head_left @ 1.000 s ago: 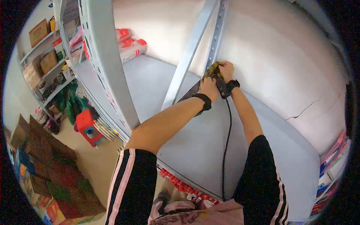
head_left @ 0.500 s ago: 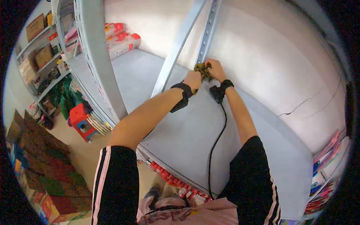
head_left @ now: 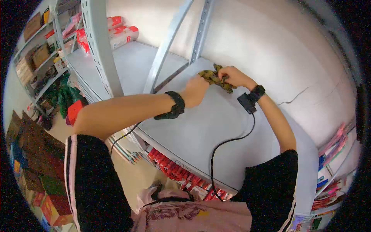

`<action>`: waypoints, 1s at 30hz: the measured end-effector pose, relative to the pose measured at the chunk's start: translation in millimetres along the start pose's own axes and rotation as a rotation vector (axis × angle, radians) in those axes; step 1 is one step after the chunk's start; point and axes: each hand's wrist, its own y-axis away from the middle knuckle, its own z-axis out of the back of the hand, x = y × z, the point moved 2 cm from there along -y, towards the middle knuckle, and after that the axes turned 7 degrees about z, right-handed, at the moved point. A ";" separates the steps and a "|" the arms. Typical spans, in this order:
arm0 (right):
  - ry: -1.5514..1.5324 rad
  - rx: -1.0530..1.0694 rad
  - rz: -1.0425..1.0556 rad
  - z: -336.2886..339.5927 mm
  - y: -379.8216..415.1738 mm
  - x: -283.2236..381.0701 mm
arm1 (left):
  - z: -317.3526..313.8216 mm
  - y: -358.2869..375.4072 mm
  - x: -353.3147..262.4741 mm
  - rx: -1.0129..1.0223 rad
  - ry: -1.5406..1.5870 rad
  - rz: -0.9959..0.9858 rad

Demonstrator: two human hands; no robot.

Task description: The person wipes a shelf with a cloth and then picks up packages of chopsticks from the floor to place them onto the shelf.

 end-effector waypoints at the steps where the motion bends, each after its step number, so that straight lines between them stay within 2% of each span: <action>1: -0.001 -0.001 -0.013 6.6 15.3 12.9 | 1.9 8.0 -7.5 -0.053 0.020 -0.086; 6: -0.237 0.141 -0.108 26.3 88.7 74.1 | 19.5 29.8 -30.6 0.107 -0.123 -0.233; 7: -0.325 0.192 -0.156 29.4 103.7 86.9 | 21.8 31.4 -34.4 0.086 -0.009 -0.309; 9: -0.300 0.145 -0.186 36.3 132.3 113.2 | 26.7 34.9 -52.2 0.078 0.128 -0.453; 12: -0.403 0.358 -0.327 54.7 163.0 159.3 | 50.5 57.5 -91.4 0.091 0.265 -0.557; 13: -0.402 0.319 -0.385 64.4 177.1 168.3 | 56.5 64.1 -101.8 0.155 0.251 -0.574; 15: -0.630 0.222 -0.469 83.5 204.0 189.7 | 63.3 72.2 -118.3 0.218 0.236 -0.652; 17: -0.535 -0.007 -0.702 113.2 221.3 227.6 | 69.3 77.7 -131.4 0.287 0.463 -0.748; 18: -0.442 -0.057 -0.704 120.4 234.4 236.2 | 71.0 76.4 -140.1 0.306 0.472 -0.801; 19: -0.357 -0.100 -0.710 124.1 245.5 248.6 | 71.6 71.8 -151.0 0.245 0.457 -0.817; 20: -0.326 -0.173 -0.842 123.2 258.2 263.9 | 70.6 72.9 -160.2 0.184 0.448 -0.826; 21: -0.297 -0.245 -0.975 122.5 266.9 279.7 | 67.3 74.3 -168.4 0.216 0.464 -0.869; 22: -0.318 -0.397 -0.987 113.9 282.4 290.5 | 69.3 74.3 -176.4 0.164 0.498 -0.902; 23: -0.301 -0.422 -1.021 104.1 295.6 300.7 | 72.7 73.4 -183.6 0.096 0.531 -0.933; 25: 0.176 -0.399 -1.081 90.8 317.9 324.5 | 73.9 82.4 -199.4 0.135 0.588 -0.995; 27: 0.518 -0.439 -1.036 67.3 332.3 344.3 | 63.4 93.9 -214.7 0.165 0.633 -1.088; 30: 0.599 -0.472 -1.044 24.5 339.9 363.9 | 39.8 107.9 -232.3 0.161 0.559 -1.075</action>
